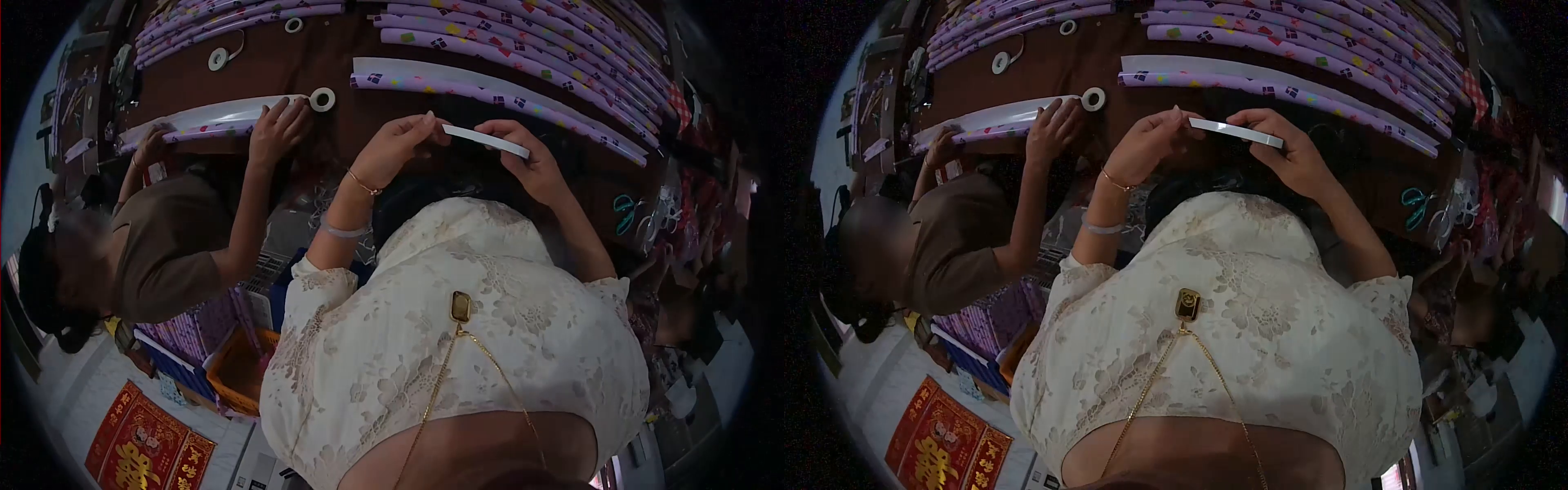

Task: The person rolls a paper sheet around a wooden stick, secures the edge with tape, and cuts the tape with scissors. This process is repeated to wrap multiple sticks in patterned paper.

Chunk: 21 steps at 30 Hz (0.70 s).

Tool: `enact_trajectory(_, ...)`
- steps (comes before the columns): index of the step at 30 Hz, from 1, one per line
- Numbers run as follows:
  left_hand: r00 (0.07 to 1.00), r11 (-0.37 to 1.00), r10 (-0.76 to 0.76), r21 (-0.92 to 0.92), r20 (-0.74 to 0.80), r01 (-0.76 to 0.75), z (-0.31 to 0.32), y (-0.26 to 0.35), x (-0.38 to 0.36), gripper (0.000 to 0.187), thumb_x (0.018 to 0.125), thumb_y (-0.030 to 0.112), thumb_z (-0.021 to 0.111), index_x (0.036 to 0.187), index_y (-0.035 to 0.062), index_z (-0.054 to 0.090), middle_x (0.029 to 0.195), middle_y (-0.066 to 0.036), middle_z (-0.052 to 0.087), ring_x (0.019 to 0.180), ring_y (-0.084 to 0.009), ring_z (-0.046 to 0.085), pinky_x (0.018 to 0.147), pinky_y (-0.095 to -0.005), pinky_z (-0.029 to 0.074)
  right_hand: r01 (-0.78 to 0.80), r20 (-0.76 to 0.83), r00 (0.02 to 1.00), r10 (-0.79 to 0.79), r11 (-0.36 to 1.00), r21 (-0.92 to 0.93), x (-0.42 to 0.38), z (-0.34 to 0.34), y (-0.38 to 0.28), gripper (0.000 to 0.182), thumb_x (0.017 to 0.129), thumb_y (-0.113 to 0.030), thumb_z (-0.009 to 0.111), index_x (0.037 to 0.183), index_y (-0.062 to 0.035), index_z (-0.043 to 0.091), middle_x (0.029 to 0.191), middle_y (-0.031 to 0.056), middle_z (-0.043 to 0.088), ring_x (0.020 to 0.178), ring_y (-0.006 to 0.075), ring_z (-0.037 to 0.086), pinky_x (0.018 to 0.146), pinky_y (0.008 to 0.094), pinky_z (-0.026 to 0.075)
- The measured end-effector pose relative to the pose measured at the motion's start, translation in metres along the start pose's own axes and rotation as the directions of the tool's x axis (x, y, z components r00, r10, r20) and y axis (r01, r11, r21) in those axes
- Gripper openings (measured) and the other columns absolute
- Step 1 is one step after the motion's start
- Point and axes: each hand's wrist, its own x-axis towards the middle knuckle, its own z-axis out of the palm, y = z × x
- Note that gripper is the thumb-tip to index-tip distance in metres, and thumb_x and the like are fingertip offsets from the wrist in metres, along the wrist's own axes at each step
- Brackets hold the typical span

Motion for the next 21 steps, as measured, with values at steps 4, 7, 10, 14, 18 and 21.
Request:
enact_trajectory(4,0.999,0.997,0.033,0.075,-0.009,-0.032,-0.001,0.009,-0.005,0.025,0.086,0.029,0.055,0.094,0.007,0.062,0.084,0.002,0.058,0.079,-0.0051,0.051,0.067,-0.0173,0.038,0.01,-0.016,1.0,-0.01,0.999,-0.049,0.002,0.001,-0.002,0.008,0.085,-0.01,0.052,0.091,-0.0041,0.052,0.115,0.0095,0.049,0.093,0.014,0.047,0.08,0.0275,0.037)
enact_trajectory(7,0.998,0.986,0.05,0.157,0.03,-0.054,-0.002,0.012,-0.007,0.02,0.084,0.024,0.059,0.093,0.007,0.062,0.084,0.002,0.058,0.073,-0.0053,0.05,0.065,-0.018,0.038,0.021,-0.03,0.999,-0.023,0.998,-0.065,0.004,0.003,-0.004,0.008,0.082,-0.007,0.056,0.089,-0.0043,0.052,0.113,0.0065,0.051,0.084,0.0116,0.049,0.073,0.0252,0.039)
enact_trajectory(10,0.993,0.973,0.109,0.211,-0.045,-0.097,-0.004,0.013,-0.008,0.018,0.081,0.02,0.062,0.089,0.0048,0.061,0.08,0.0,0.058,0.068,-0.0076,0.048,0.063,-0.0215,0.039,-0.047,0.001,0.999,0.048,0.986,-0.16,0.006,-0.002,-0.016,0.009,0.079,-0.007,0.057,0.086,-0.0039,0.052,0.114,0.0076,0.05,0.09,0.0139,0.049,0.077,0.0265,0.039)
enact_trajectory(14,0.898,0.639,0.433,0.73,-0.081,-0.243,-0.017,0.008,0.004,0.018,0.081,0.018,0.061,0.085,0.001,0.058,0.073,-0.005,0.056,0.065,-0.0133,0.05,0.061,-0.0253,0.041,-0.145,-0.044,0.989,0.14,0.896,-0.42,0.005,-0.022,-0.01,0.011,0.074,-0.008,0.059,0.08,-0.0033,0.05,0.114,0.0066,0.049,0.09,0.0142,0.049,0.078,0.0255,0.038)
enact_trajectory(18,0.794,0.44,0.6,0.868,-0.095,-0.229,-0.025,0.015,0.025,0.016,0.08,0.015,0.059,0.084,-0.0004,0.056,0.075,-0.012,0.058,0.07,-0.0247,0.055,0.065,-0.0315,0.043,-0.277,-0.067,0.961,0.269,0.946,-0.17,0.014,-0.054,0.013,0.024,0.085,-0.024,0.055,0.082,0.0002,0.058,0.102,0.0054,0.052,0.079,0.0134,0.051,0.07,0.0274,0.041)
enact_trajectory(21,0.629,0.274,0.772,0.939,-0.085,-0.21,-0.049,0.017,0.049,0.011,0.078,0.013,0.059,0.079,0.0021,0.058,0.079,-0.014,0.06,0.073,-0.032,0.057,0.065,-0.0394,0.044,-0.389,-0.22,0.903,0.37,0.92,-0.049,0.013,-0.078,0.03,0.036,0.088,-0.034,0.049,0.085,-0.0007,0.063,0.077,0.0019,0.049,0.065,0.0109,0.045,0.062,0.0251,0.036)
